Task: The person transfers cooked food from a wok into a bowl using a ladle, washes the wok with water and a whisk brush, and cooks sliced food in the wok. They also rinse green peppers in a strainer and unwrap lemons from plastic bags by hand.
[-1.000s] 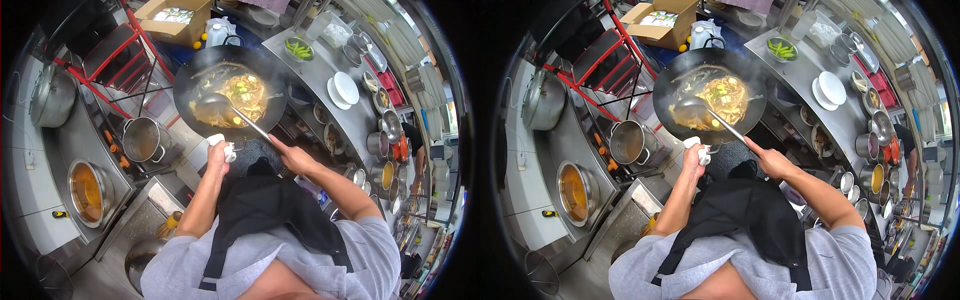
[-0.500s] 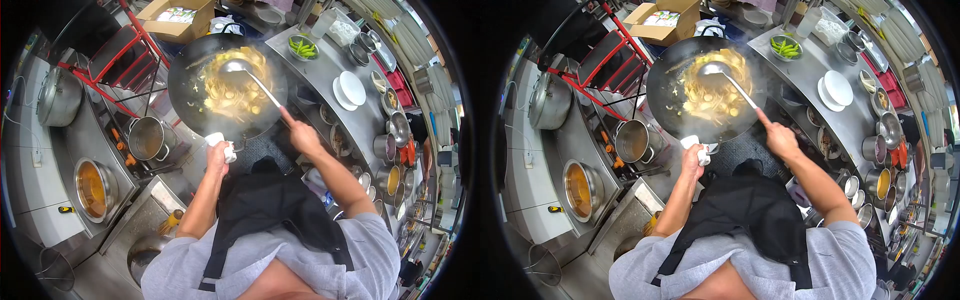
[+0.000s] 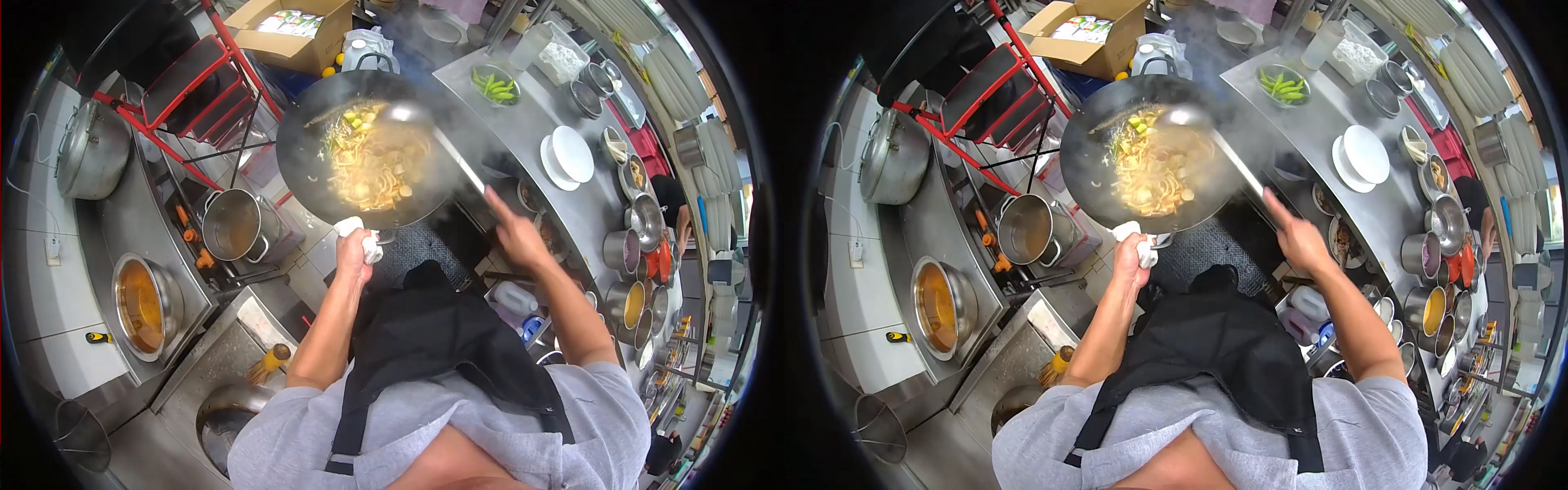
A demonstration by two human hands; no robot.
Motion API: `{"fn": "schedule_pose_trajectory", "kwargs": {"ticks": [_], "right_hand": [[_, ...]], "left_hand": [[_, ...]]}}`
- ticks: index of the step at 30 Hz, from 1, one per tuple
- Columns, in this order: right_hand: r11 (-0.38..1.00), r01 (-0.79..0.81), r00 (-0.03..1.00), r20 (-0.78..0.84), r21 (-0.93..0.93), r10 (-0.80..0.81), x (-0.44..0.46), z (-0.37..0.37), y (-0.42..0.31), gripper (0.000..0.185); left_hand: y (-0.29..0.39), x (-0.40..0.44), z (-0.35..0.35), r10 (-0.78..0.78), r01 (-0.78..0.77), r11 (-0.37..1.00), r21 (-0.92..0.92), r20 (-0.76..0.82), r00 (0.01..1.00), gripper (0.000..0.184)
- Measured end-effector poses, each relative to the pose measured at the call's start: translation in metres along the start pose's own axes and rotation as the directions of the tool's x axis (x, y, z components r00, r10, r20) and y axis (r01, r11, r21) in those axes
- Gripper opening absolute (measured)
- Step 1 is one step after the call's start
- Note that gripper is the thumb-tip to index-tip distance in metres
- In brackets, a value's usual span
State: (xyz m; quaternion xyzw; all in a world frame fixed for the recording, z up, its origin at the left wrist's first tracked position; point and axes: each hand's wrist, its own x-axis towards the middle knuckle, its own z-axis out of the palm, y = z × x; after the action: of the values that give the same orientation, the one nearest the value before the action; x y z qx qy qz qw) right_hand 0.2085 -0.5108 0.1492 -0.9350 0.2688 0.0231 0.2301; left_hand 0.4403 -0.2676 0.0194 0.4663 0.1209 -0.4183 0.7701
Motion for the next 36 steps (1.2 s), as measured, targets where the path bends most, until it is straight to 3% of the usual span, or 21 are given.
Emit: {"fn": "schedule_pose_trajectory", "kwargs": {"ticks": [2, 4, 6, 10, 14, 16, 18, 20, 22, 24, 26, 28, 30, 31, 33, 34, 36], "right_hand": [[0.968, -0.247, 0.969, 0.023, -0.043, 0.248, 0.037, -0.011, -0.02, 0.086], [0.963, -0.27, 0.963, -0.007, -0.014, 0.27, 0.069, 0.007, -0.024, 0.086], [0.965, -0.262, 0.964, 0.048, 0.01, 0.262, 0.086, 0.034, -0.038, 0.084], [0.979, -0.138, 0.958, 0.272, 0.15, 0.093, 0.053, 0.062, -0.075, 0.084], [0.995, -0.075, 0.917, 0.397, 0.068, 0.042, 0.007, 0.046, -0.059, 0.084], [0.992, 0.104, 0.94, 0.318, 0.073, -0.122, 0.001, 0.031, -0.043, 0.084], [1.0, -0.005, 0.956, 0.294, -0.02, 0.01, 0.013, 0.005, -0.04, 0.083], [0.99, -0.034, 0.987, 0.151, -0.135, 0.055, 0.035, -0.007, -0.021, 0.082], [0.958, -0.162, 0.979, 0.087, -0.238, 0.187, 0.055, -0.023, -0.033, 0.082], [0.969, -0.135, 0.985, 0.075, -0.209, 0.154, 0.065, -0.009, -0.029, 0.082], [0.968, -0.182, 0.956, 0.201, -0.174, 0.215, 0.061, 0.024, -0.034, 0.084], [0.964, -0.23, 0.897, 0.412, 0.131, 0.158, 0.042, 0.059, -0.047, 0.085], [0.677, -0.563, 0.744, 0.648, 0.474, 0.165, 0.023, 0.048, -0.107, 0.084], [0.682, -0.563, 0.737, 0.657, 0.467, 0.159, 0.024, 0.054, -0.104, 0.084], [0.285, -0.774, 0.566, 0.82, 0.565, -0.086, 0.025, 0.067, -0.093, 0.078], [0.293, -0.778, 0.556, 0.826, 0.556, -0.093, 0.026, 0.073, -0.091, 0.078], [-0.147, -0.872, 0.489, 0.806, 0.468, -0.332, 0.029, 0.084, -0.096, 0.07]], "left_hand": [[-0.004, -0.005, 0.001, 0.046, -0.046, 0.999, -0.003, 0.028, 0.999, 0.009], [-0.006, -0.011, 0.008, 0.043, -0.043, 0.999, 0.0, 0.024, 0.999, 0.008], [-0.007, -0.016, 0.012, 0.039, -0.038, 0.999, -0.003, 0.015, 0.999, 0.009], [-0.009, -0.022, 0.014, 0.017, -0.017, 1.0, -0.022, 0.021, 1.0, 0.011], [-0.028, -0.012, -0.007, -0.012, 0.015, 0.997, -0.075, 0.041, 0.999, 0.011], [-0.027, -0.019, -0.011, -0.012, 0.014, 0.998, -0.068, 0.029, 1.0, 0.011], [-0.024, -0.025, -0.013, -0.008, 0.009, 0.998, -0.064, 0.013, 1.0, 0.011], [-0.022, -0.029, -0.016, 0.03, -0.029, 0.998, -0.049, 0.021, 0.999, 0.013], [-0.019, -0.032, -0.012, 0.067, -0.067, 0.997, -0.048, -0.002, 0.998, 0.013], [-0.022, -0.028, -0.009, 0.108, -0.11, 0.993, -0.05, -0.032, 0.994, 0.013], [-0.031, -0.015, -0.009, 0.172, -0.172, 0.985, -0.028, -0.027, 0.985, 0.013], [-0.027, -0.01, -0.002, 0.188, -0.191, 0.981, -0.041, -0.075, 0.979, 0.013], [-0.031, 0.002, -0.008, 0.187, -0.187, 0.982, -0.025, -0.033, 0.982, 0.014], [-0.033, 0.005, -0.012, 0.166, -0.167, 0.986, -0.002, -0.065, 0.984, 0.015], [-0.04, 0.001, -0.021, 0.134, -0.136, 0.991, -0.011, -0.114, 0.984, 0.014], [-0.042, -0.003, -0.024, 0.107, -0.111, 0.994, -0.017, -0.152, 0.983, 0.014], [-0.043, -0.011, -0.034, 0.086, -0.098, 0.994, -0.055, -0.186, 0.979, 0.012]]}}
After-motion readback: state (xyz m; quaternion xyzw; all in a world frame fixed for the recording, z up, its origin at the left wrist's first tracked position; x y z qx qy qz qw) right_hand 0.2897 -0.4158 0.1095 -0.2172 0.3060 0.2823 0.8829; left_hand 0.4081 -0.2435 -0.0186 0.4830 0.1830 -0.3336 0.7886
